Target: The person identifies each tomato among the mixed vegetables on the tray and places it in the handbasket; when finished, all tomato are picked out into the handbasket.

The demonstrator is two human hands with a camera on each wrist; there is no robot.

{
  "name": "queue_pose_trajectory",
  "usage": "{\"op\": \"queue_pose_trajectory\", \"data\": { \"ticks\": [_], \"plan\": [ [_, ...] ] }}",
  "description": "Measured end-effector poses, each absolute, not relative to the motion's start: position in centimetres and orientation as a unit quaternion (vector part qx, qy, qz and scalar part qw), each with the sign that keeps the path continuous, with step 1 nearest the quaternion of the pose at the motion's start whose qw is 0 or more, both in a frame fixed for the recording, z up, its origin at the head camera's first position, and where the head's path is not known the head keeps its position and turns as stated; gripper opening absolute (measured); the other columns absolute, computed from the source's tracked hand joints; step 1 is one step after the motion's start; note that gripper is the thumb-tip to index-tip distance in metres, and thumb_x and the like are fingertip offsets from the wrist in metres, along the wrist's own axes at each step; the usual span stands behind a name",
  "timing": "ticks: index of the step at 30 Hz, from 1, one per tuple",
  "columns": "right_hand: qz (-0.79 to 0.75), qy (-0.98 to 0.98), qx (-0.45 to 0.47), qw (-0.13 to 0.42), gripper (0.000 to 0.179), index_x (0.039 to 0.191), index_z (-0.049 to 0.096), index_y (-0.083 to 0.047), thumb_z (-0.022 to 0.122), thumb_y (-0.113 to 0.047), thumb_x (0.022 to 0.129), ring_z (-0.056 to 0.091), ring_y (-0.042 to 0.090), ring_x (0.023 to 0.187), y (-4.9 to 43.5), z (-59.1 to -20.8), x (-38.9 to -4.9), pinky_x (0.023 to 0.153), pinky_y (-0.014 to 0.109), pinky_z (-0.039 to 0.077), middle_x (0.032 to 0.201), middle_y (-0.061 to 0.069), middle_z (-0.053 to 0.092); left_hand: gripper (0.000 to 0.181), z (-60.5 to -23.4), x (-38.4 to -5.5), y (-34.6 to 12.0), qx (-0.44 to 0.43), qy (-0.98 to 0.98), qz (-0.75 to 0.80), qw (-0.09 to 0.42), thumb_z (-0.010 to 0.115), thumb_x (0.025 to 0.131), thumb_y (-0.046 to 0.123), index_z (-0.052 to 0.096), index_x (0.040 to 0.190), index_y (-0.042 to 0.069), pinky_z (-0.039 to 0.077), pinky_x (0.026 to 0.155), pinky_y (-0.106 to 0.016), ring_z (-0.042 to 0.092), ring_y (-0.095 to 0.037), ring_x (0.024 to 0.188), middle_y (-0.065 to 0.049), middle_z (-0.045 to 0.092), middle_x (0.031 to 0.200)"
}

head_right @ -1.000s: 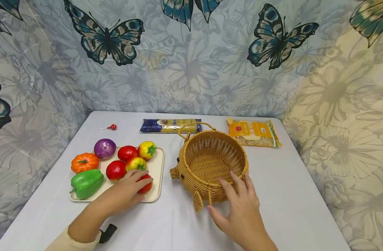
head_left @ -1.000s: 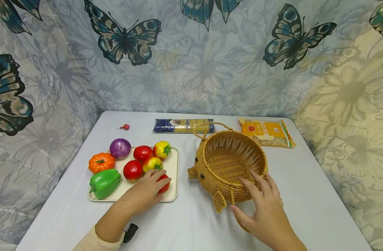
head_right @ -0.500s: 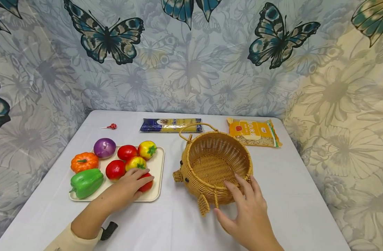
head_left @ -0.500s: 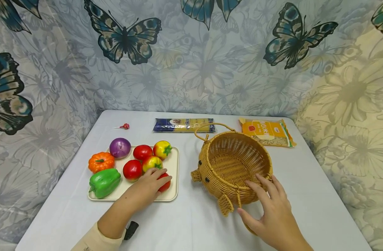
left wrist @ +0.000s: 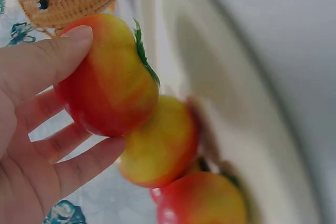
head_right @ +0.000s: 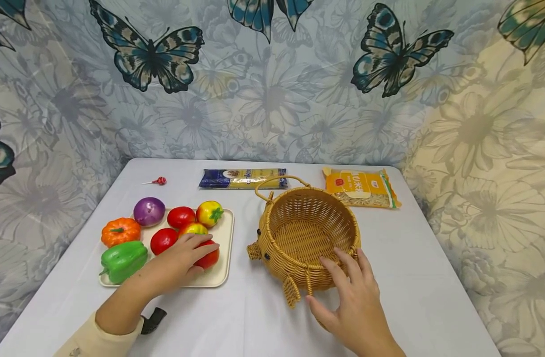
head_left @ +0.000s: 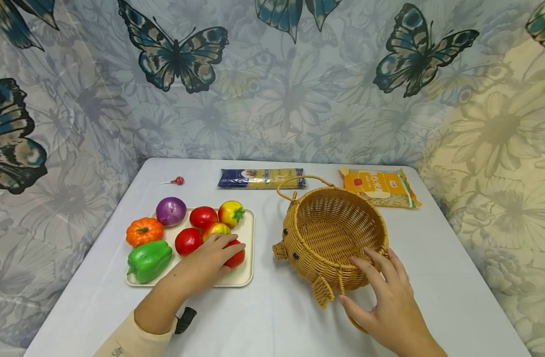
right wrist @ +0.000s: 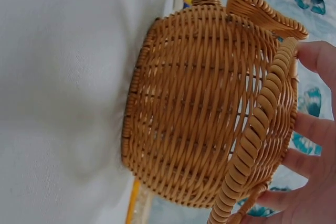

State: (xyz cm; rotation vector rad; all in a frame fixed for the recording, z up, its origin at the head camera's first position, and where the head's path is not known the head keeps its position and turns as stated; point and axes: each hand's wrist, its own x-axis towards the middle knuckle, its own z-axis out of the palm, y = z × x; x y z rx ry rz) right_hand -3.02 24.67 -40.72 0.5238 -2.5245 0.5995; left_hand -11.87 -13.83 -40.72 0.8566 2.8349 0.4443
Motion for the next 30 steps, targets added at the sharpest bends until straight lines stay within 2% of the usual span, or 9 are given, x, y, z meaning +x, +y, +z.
{"op": "queue_pose_trajectory", "data": {
  "ticks": [4, 12, 18, 25, 30],
  "plan": [
    [0.219, -0.925, 0.190, 0.246, 0.072, 0.134, 0.064, -0.010, 0.086, -0.036, 0.070, 0.046, 0.045, 0.132, 24.8, -40.7, -3.0, 0.126, 0.055, 0.015, 0.143, 0.021, 0.055, 0.052, -39.5, -12.3, -13.8, 0.305, 0.940, 0.142, 0.052, 0.075, 0.093, 0.014, 0.060, 0.143, 0.018, 0.054, 0.102, -0.047, 0.042, -0.033, 0.140, -0.011, 0.050, 0.153],
    [0.223, -0.923, 0.188, 0.250, 0.075, 0.135, 0.064, -0.009, 0.087, -0.033, 0.069, 0.044, 0.050, 0.131, 24.7, -40.8, -2.9, 0.126, 0.054, 0.013, 0.140, 0.022, 0.056, 0.053, -37.2, -13.0, -13.3, 0.320, 0.936, 0.139, 0.035, 0.075, 0.094, 0.015, 0.059, 0.144, 0.021, 0.055, 0.102, -0.048, 0.041, -0.032, 0.142, -0.009, 0.048, 0.154],
    [0.229, -0.923, 0.182, 0.250, 0.077, 0.135, 0.064, -0.009, 0.089, -0.029, 0.066, 0.040, 0.055, 0.133, 24.5, -40.9, -2.8, 0.124, 0.061, 0.016, 0.138, 0.023, 0.057, 0.055, -35.8, -13.8, -12.8, 0.348, 0.929, 0.125, 0.005, 0.075, 0.094, 0.018, 0.057, 0.145, 0.019, 0.055, 0.101, -0.048, 0.042, -0.032, 0.140, -0.009, 0.050, 0.152],
    [0.240, -0.923, 0.171, 0.247, 0.076, 0.135, 0.065, -0.012, 0.090, -0.029, 0.065, 0.036, 0.057, 0.136, 24.3, -41.1, -2.7, 0.120, 0.068, 0.019, 0.139, 0.022, 0.056, 0.052, -34.3, -14.5, -11.8, 0.364, 0.923, 0.126, 0.009, 0.072, 0.097, 0.022, 0.056, 0.146, 0.019, 0.057, 0.098, -0.047, 0.041, -0.032, 0.140, -0.010, 0.049, 0.153],
    [0.240, -0.923, 0.170, 0.247, 0.076, 0.135, 0.065, -0.011, 0.090, -0.029, 0.065, 0.035, 0.057, 0.137, 24.2, -41.3, -2.6, 0.119, 0.069, 0.019, 0.139, 0.022, 0.056, 0.052, -33.4, -14.9, -11.1, 0.381, 0.916, 0.126, -0.003, 0.070, 0.098, 0.023, 0.054, 0.148, 0.019, 0.054, 0.101, -0.049, 0.042, -0.031, 0.139, -0.009, 0.048, 0.153]
  ]
}}
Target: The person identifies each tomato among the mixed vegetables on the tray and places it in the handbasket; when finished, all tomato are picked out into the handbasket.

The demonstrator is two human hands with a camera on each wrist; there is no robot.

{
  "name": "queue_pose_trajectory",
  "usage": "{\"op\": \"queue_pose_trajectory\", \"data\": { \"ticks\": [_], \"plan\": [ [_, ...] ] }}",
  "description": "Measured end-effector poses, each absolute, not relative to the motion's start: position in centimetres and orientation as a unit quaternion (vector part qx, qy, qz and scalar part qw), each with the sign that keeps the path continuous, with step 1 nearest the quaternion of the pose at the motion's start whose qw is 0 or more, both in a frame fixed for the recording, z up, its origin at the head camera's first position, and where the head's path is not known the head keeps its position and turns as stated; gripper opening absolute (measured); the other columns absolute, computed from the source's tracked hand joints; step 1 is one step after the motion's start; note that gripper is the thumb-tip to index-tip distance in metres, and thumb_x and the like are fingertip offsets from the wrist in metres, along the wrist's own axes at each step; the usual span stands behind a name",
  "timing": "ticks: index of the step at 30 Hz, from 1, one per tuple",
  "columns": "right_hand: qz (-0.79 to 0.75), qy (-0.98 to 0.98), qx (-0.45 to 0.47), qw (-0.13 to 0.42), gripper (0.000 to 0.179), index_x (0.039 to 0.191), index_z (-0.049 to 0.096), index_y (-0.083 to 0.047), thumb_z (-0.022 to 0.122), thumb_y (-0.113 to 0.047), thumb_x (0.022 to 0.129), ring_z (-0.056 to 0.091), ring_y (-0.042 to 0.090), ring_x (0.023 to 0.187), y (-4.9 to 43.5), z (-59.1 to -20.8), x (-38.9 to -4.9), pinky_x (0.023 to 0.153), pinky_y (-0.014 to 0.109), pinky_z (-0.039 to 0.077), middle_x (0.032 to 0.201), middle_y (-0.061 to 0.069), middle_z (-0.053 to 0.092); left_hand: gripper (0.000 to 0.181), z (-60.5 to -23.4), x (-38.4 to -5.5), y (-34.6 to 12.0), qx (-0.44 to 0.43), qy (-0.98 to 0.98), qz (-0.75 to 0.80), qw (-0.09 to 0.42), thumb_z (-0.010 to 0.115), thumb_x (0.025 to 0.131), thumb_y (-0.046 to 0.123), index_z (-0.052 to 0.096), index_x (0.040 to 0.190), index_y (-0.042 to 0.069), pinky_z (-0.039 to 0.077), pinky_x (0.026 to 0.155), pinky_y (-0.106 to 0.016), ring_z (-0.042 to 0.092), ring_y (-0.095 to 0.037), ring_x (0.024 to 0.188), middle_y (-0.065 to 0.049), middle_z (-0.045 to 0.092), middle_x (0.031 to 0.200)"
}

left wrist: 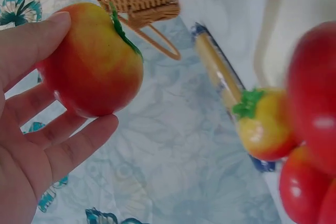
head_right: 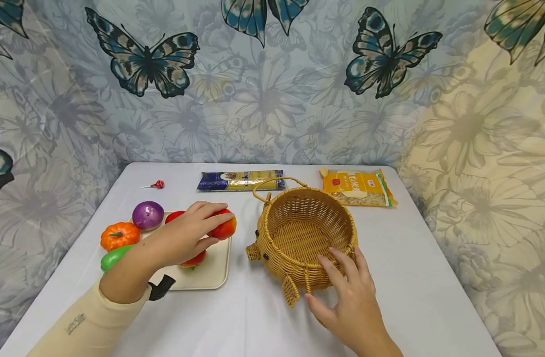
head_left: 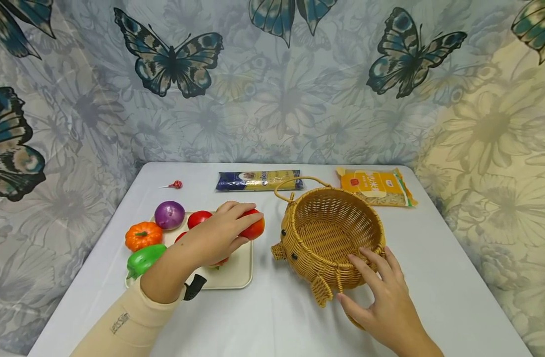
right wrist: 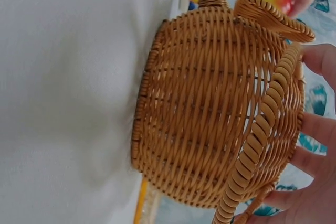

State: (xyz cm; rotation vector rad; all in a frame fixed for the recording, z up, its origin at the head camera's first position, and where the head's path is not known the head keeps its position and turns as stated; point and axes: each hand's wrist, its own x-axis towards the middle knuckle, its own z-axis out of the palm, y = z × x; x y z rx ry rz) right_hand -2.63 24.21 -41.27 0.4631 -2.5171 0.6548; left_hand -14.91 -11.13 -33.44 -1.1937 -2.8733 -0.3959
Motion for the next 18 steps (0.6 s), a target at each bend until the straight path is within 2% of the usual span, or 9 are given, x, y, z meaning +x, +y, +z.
{"op": "queue_pose_trajectory", "data": {
  "ticks": [9, 14, 18],
  "plan": [
    [0.243, -0.922, 0.170, 0.249, 0.076, 0.135, 0.064, -0.010, 0.090, -0.028, 0.066, 0.034, 0.059, 0.136, 24.3, -41.4, -2.6, 0.119, 0.071, 0.018, 0.141, 0.022, 0.055, 0.048, -31.8, -15.8, -8.9, -0.426, -0.890, -0.158, 0.048, 0.073, 0.096, 0.018, 0.058, 0.142, 0.020, 0.055, 0.101, -0.042, 0.043, -0.027, 0.138, -0.006, 0.050, 0.149],
    [0.249, -0.922, 0.165, 0.246, 0.076, 0.135, 0.064, -0.011, 0.090, -0.028, 0.066, 0.031, 0.060, 0.138, 24.2, -41.5, -2.5, 0.116, 0.074, 0.021, 0.142, 0.022, 0.054, 0.052, -30.8, -16.4, -7.2, -0.444, -0.881, -0.156, 0.044, 0.073, 0.096, 0.019, 0.056, 0.146, 0.020, 0.055, 0.100, -0.041, 0.044, -0.028, 0.137, -0.005, 0.049, 0.150],
    [0.249, -0.921, 0.167, 0.248, 0.077, 0.136, 0.064, -0.011, 0.090, -0.028, 0.066, 0.033, 0.060, 0.137, 24.3, -41.5, -2.6, 0.119, 0.070, 0.019, 0.142, 0.021, 0.054, 0.056, -30.1, -17.1, -5.8, -0.456, -0.877, -0.147, 0.039, 0.074, 0.095, 0.020, 0.055, 0.148, 0.021, 0.052, 0.103, -0.041, 0.045, -0.027, 0.135, -0.005, 0.049, 0.150]
  ]
}}
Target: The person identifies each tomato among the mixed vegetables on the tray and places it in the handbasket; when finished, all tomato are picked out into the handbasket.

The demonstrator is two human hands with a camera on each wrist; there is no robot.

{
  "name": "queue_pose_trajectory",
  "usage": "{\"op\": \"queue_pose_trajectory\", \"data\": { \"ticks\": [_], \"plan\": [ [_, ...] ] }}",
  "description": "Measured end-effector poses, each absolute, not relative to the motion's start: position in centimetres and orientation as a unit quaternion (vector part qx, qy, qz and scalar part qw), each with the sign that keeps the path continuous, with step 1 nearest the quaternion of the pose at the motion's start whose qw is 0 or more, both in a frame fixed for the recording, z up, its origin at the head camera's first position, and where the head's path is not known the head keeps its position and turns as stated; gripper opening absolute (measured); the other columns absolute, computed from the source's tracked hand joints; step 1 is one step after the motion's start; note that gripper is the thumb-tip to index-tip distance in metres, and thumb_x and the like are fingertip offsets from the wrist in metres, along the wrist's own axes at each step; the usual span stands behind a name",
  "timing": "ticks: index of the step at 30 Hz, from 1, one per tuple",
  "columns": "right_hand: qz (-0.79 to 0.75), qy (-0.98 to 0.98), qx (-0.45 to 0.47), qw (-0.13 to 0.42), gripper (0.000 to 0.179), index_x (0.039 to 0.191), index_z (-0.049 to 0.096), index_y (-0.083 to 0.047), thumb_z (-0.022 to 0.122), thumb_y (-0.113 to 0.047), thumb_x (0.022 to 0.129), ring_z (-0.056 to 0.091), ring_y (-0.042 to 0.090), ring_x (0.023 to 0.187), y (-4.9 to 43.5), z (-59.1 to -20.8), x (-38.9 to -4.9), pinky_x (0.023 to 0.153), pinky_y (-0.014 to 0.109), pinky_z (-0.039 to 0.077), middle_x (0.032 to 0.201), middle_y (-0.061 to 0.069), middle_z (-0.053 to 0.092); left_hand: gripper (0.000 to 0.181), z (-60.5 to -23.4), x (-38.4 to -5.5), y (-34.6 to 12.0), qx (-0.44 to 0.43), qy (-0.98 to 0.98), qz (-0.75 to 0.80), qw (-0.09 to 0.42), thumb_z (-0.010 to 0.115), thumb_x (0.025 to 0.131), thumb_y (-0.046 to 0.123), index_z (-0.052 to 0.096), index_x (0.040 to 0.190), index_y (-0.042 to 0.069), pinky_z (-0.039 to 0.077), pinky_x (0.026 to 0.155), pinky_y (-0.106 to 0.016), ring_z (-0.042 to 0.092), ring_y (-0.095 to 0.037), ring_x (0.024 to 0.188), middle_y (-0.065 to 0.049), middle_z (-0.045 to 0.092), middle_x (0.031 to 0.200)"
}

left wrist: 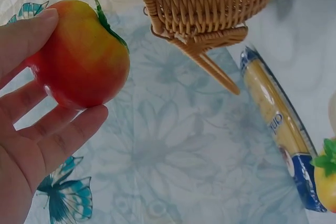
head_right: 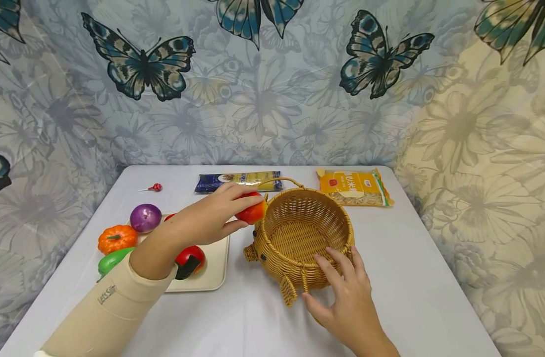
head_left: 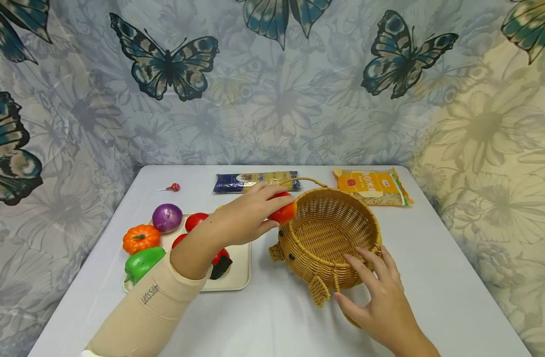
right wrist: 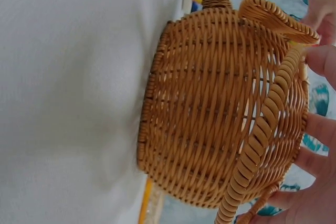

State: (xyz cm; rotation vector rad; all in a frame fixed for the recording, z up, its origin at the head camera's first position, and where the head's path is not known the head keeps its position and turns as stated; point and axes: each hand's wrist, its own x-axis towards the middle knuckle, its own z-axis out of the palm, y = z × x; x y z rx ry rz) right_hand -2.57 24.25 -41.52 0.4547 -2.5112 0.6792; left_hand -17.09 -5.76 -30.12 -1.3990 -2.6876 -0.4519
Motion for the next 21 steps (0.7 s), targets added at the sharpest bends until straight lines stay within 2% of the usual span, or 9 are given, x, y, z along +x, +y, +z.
{"op": "queue_pose_trajectory", "data": {
  "ticks": [4, 11, 21],
  "plan": [
    [0.248, -0.921, 0.168, 0.249, 0.076, 0.135, 0.064, -0.011, 0.090, -0.029, 0.066, 0.034, 0.059, 0.136, 24.4, -41.6, -2.6, 0.121, 0.066, 0.017, 0.141, 0.020, 0.055, 0.058, -29.6, -17.6, -4.2, -0.469, -0.871, -0.142, 0.023, 0.075, 0.095, 0.020, 0.053, 0.149, 0.021, 0.050, 0.107, -0.042, 0.042, -0.028, 0.139, -0.006, 0.048, 0.153],
    [0.254, -0.922, 0.160, 0.245, 0.077, 0.136, 0.064, -0.014, 0.090, -0.030, 0.066, 0.029, 0.060, 0.140, 24.4, -41.8, -2.6, 0.112, 0.078, 0.023, 0.141, 0.020, 0.054, 0.057, -29.5, -17.9, -1.6, -0.488, -0.863, -0.128, 0.000, 0.072, 0.097, 0.022, 0.051, 0.150, 0.021, 0.048, 0.110, -0.041, 0.041, -0.027, 0.140, -0.005, 0.046, 0.154],
    [0.251, -0.922, 0.165, 0.244, 0.076, 0.135, 0.065, -0.013, 0.090, -0.033, 0.067, 0.032, 0.058, 0.138, 24.6, -41.9, -2.6, 0.120, 0.069, 0.018, 0.142, 0.018, 0.054, 0.059, -30.7, -18.0, 1.6, -0.505, -0.860, -0.060, -0.050, 0.066, 0.101, 0.029, 0.044, 0.155, 0.024, 0.052, 0.105, -0.039, 0.040, -0.026, 0.139, -0.004, 0.042, 0.157]
  ]
}}
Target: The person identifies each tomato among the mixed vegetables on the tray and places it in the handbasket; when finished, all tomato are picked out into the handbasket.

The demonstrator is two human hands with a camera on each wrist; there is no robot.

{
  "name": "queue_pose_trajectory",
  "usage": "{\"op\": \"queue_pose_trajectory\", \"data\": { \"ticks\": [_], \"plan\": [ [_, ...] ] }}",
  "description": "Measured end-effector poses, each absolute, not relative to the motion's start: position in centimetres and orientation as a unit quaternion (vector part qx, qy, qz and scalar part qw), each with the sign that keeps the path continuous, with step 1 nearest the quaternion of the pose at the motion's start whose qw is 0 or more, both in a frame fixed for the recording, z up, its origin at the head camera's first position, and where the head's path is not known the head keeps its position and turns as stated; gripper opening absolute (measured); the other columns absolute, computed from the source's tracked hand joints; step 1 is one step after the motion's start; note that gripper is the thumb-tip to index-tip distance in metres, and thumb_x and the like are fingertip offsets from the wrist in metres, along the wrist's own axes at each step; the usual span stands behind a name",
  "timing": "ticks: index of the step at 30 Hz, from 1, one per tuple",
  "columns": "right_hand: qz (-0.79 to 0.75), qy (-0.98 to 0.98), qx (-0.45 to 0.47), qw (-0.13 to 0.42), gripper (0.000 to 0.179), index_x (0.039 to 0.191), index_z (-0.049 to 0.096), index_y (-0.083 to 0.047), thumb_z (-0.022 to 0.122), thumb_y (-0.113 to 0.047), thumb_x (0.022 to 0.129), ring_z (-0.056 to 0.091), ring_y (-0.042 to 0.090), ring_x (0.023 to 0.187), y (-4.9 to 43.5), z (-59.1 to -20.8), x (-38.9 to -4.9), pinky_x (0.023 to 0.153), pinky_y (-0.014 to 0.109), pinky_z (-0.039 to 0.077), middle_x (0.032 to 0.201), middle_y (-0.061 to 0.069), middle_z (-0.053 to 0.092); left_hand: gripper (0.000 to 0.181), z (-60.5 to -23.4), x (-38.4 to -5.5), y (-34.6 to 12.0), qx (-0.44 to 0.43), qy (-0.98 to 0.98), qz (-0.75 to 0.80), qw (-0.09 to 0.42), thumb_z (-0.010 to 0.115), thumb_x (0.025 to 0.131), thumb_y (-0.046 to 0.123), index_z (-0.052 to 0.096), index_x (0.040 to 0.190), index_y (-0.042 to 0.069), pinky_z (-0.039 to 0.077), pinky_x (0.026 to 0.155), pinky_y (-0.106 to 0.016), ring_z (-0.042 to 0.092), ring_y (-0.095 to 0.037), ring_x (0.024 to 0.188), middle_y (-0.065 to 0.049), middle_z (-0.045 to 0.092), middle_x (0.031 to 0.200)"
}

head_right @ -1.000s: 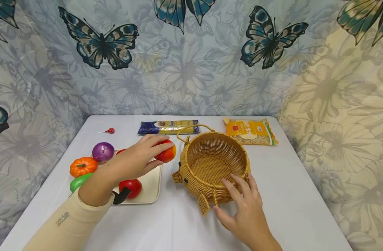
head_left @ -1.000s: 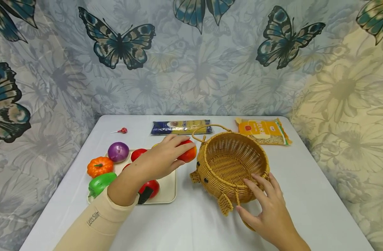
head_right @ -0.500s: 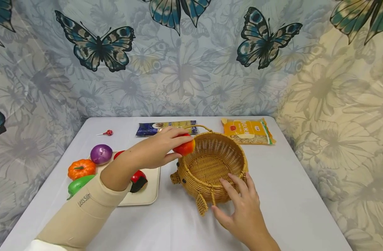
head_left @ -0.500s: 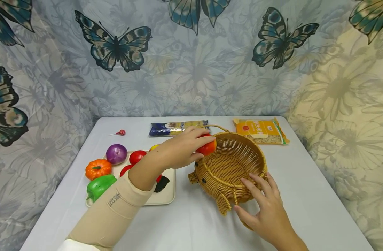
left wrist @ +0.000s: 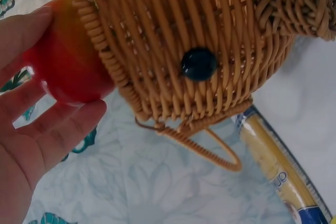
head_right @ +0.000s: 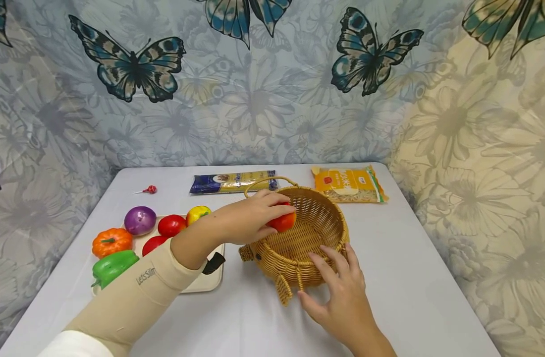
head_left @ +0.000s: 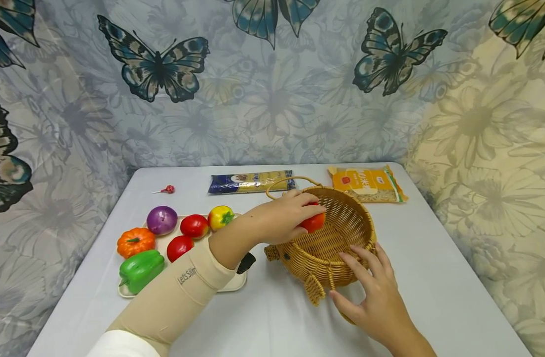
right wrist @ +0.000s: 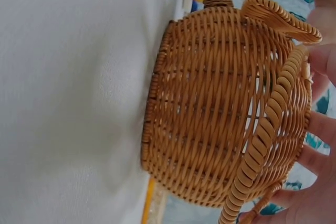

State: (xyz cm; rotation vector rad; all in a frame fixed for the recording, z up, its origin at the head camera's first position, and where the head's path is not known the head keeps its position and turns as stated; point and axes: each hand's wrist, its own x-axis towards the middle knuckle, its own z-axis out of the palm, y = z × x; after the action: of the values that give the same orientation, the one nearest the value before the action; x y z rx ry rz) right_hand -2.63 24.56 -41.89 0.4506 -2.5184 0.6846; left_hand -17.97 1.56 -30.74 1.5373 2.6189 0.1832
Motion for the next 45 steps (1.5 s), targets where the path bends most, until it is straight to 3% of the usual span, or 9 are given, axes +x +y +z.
{"op": "queue_pose_trajectory", "data": {
  "ticks": [7, 25, 35, 45],
  "plan": [
    [0.253, -0.923, 0.160, 0.243, 0.076, 0.135, 0.064, -0.013, 0.091, -0.032, 0.066, 0.029, 0.059, 0.141, 24.5, -41.8, -2.6, 0.115, 0.074, 0.021, 0.141, 0.019, 0.054, 0.059, -31.9, -18.0, 2.4, 0.506, 0.860, 0.029, 0.060, 0.067, 0.100, 0.030, 0.044, 0.155, 0.027, 0.051, 0.106, -0.037, 0.041, -0.024, 0.140, -0.003, 0.042, 0.158],
    [0.249, -0.922, 0.163, 0.248, 0.073, 0.131, 0.066, -0.010, 0.088, -0.034, 0.066, 0.033, 0.058, 0.137, 24.5, -41.8, -2.6, 0.121, 0.067, 0.017, 0.139, 0.021, 0.055, 0.063, -32.0, -17.6, 2.3, 0.502, 0.861, 0.018, 0.079, 0.062, 0.101, 0.041, 0.039, 0.158, 0.027, 0.041, 0.117, -0.037, 0.033, -0.026, 0.148, -0.003, 0.034, 0.164],
    [0.254, -0.922, 0.159, 0.244, 0.074, 0.132, 0.065, -0.009, 0.090, -0.031, 0.065, 0.030, 0.060, 0.139, 24.3, -41.8, -2.6, 0.114, 0.075, 0.022, 0.142, 0.019, 0.053, 0.063, -31.3, -16.8, -0.3, 0.489, 0.868, 0.039, 0.077, 0.064, 0.101, 0.041, 0.040, 0.158, 0.025, 0.038, 0.119, -0.045, 0.030, -0.032, 0.151, -0.006, 0.031, 0.166],
    [0.265, -0.921, 0.148, 0.244, 0.072, 0.130, 0.066, -0.010, 0.091, -0.028, 0.065, 0.028, 0.059, 0.140, 24.0, -41.7, -2.5, 0.105, 0.082, 0.027, 0.140, 0.019, 0.054, 0.064, -31.8, -16.5, -4.8, 0.438, 0.892, 0.064, 0.088, 0.069, 0.098, 0.038, 0.043, 0.156, 0.028, 0.046, 0.112, -0.045, 0.030, -0.032, 0.150, -0.006, 0.030, 0.167]
  ]
}}
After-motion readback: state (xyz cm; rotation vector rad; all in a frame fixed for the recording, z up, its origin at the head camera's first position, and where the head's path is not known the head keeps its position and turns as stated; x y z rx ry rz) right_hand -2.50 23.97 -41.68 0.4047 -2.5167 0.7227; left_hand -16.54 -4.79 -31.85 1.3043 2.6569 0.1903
